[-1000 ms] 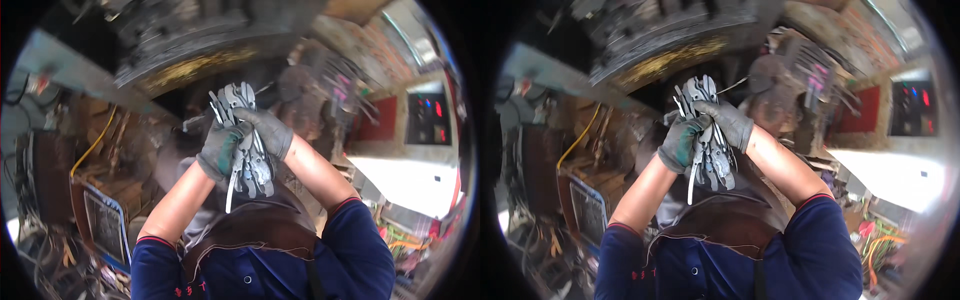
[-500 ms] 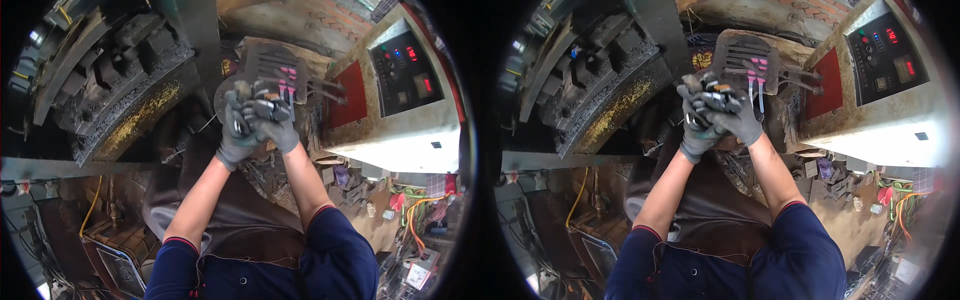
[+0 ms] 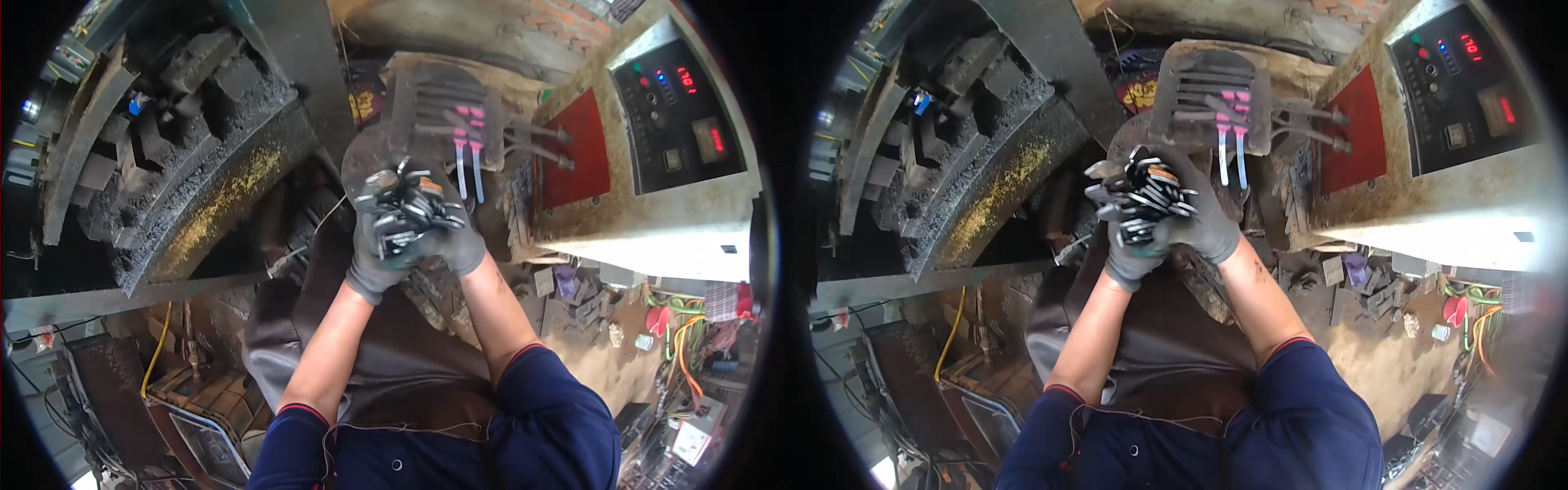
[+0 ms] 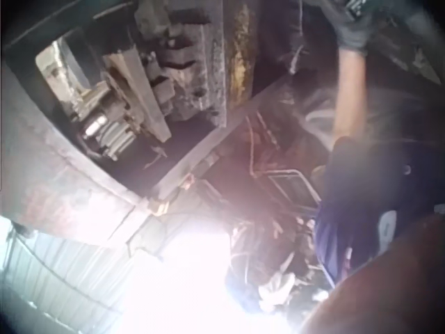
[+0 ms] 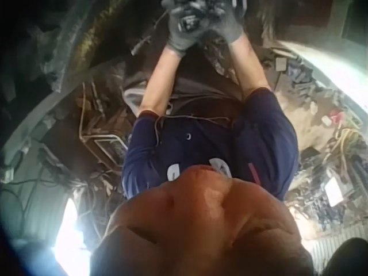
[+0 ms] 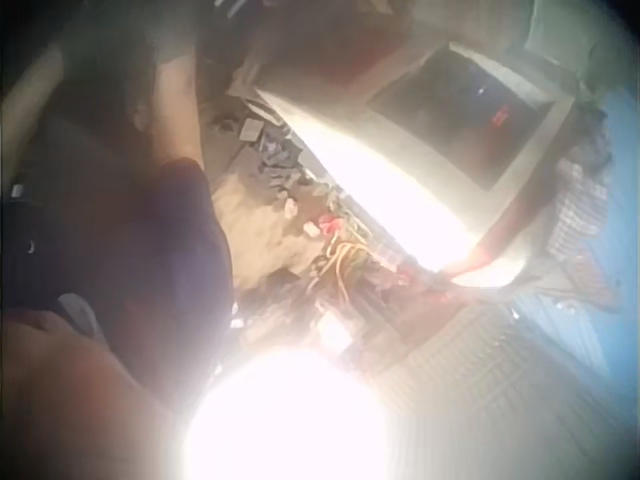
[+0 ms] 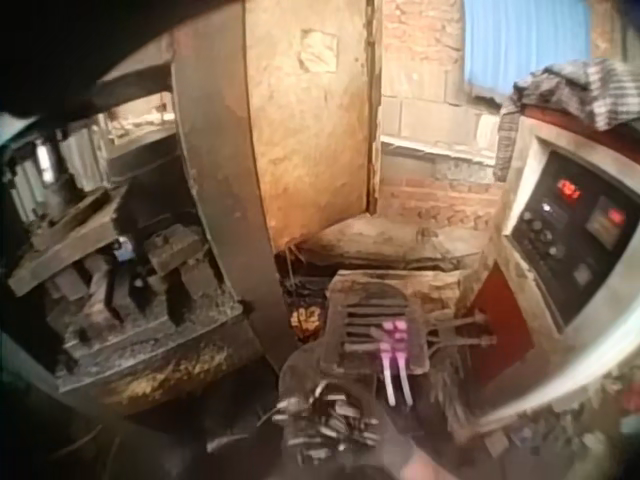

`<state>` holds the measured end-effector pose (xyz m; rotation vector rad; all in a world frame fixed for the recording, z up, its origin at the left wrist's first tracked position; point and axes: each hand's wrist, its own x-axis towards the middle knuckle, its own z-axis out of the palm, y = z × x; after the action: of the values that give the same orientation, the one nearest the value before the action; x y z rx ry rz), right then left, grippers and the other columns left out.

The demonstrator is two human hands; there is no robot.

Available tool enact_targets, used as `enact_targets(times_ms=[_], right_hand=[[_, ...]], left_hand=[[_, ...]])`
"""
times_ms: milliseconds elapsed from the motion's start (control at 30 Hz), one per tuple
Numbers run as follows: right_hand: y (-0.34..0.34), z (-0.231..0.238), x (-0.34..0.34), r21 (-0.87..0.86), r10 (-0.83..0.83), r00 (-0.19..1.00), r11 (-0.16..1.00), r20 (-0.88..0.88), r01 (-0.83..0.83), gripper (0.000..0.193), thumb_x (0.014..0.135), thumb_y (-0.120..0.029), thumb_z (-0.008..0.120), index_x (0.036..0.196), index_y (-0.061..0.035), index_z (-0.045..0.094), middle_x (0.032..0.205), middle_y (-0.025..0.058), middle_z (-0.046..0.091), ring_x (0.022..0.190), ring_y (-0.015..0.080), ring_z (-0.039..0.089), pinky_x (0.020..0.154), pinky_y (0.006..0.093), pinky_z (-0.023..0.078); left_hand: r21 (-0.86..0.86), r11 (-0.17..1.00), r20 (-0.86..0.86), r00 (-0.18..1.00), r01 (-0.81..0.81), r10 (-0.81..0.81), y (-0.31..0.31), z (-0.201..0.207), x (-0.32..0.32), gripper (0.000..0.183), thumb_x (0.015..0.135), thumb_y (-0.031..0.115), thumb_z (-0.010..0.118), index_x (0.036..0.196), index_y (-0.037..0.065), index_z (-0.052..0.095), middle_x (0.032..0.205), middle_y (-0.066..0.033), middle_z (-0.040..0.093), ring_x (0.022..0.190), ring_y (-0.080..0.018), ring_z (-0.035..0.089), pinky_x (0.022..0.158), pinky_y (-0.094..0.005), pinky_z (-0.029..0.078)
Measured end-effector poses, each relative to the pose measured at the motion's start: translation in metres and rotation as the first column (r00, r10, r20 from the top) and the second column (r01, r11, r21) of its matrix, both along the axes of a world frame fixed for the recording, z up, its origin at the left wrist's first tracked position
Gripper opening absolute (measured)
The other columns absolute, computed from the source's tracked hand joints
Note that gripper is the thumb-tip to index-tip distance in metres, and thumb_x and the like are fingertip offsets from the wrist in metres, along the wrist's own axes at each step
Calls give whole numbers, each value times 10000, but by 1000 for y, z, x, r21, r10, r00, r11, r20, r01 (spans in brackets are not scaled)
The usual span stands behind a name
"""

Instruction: The person repeatedly places heated metal pieces into a press machine to stamp them, cools metal pieces in a water basin, and gathers and stacks the stamped metal parts by hand.

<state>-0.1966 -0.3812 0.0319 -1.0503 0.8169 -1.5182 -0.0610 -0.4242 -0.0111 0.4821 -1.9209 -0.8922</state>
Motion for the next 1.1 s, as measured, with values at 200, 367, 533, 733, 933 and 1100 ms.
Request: enact_targets(times_ms=[200, 367, 533, 733, 933, 1100], right_hand=[[-6, -18, 6, 28, -112, 993, 993, -27, 112, 1067, 507, -584, 867, 1296, 0, 448, 1183, 81, 564, 1102, 177, 543, 965, 328, 430], [5, -11, -2, -22, -96, 995, 995, -30, 96, 1171, 519, -578, 859, 1396, -13, 328, 1258, 99, 518, 1160, 202, 510, 995, 341, 411], [-5, -33, 4, -35, -18, 995, 999, -95, 15, 987, 658, -379, 840, 1412, -30, 307, 1283, 87, 508, 1153, 203, 515, 1002, 330, 411], [-62, 27, 40, 205, 194, 874, 973, -446, -111, 519, 859, -304, 643, 1257, -10, 487, 1134, 131, 600, 1053, 205, 553, 953, 327, 423], [-141, 33, 103, 531, 553, 184, 833, -813, -157, 754, 820, -508, 597, 1242, 106, 488, 1226, 279, 557, 1119, 341, 566, 977, 348, 417], [-126, 68, 161, 507, 516, 142, 857, -845, -96, 908, 865, -613, 475, 1351, 142, 338, 1305, 347, 466, 1246, 384, 473, 1036, 350, 365]], left_hand=[[258, 966, -122, 990, -31, 64, 6, -26, -7, 562, 665, 211, 817, 1142, 34, 579, 1045, -114, 657, 918, -260, 657, 827, -363, 509], [396, 910, -274, 962, 127, -15, 13, 29, -17, 861, 641, 276, 872, 1315, 30, 397, 1126, -76, 573, 1037, -194, 584, 915, -339, 486], [379, 925, -217, 975, 40, 46, 4, -8, -13, 864, 658, 209, 854, 1324, 18, 338, 1149, -73, 544, 1089, -193, 549, 961, -335, 446], [672, 735, -450, 841, 96, 301, -9, 9, 18, 575, 714, 3, 727, 1242, 50, 507, 1153, -31, 591, 1019, -155, 583, 899, -295, 480], [670, 295, -712, 477, 681, 515, -17, 2, 78, 332, 925, 139, 554, 1238, 38, 519, 1175, -111, 614, 1061, -251, 607, 932, -406, 507], [504, 309, -833, 359, 806, 421, -29, -16, 122, 424, 895, 231, 627, 1266, 63, 509, 1200, -104, 601, 1095, -258, 586, 990, -413, 465]])
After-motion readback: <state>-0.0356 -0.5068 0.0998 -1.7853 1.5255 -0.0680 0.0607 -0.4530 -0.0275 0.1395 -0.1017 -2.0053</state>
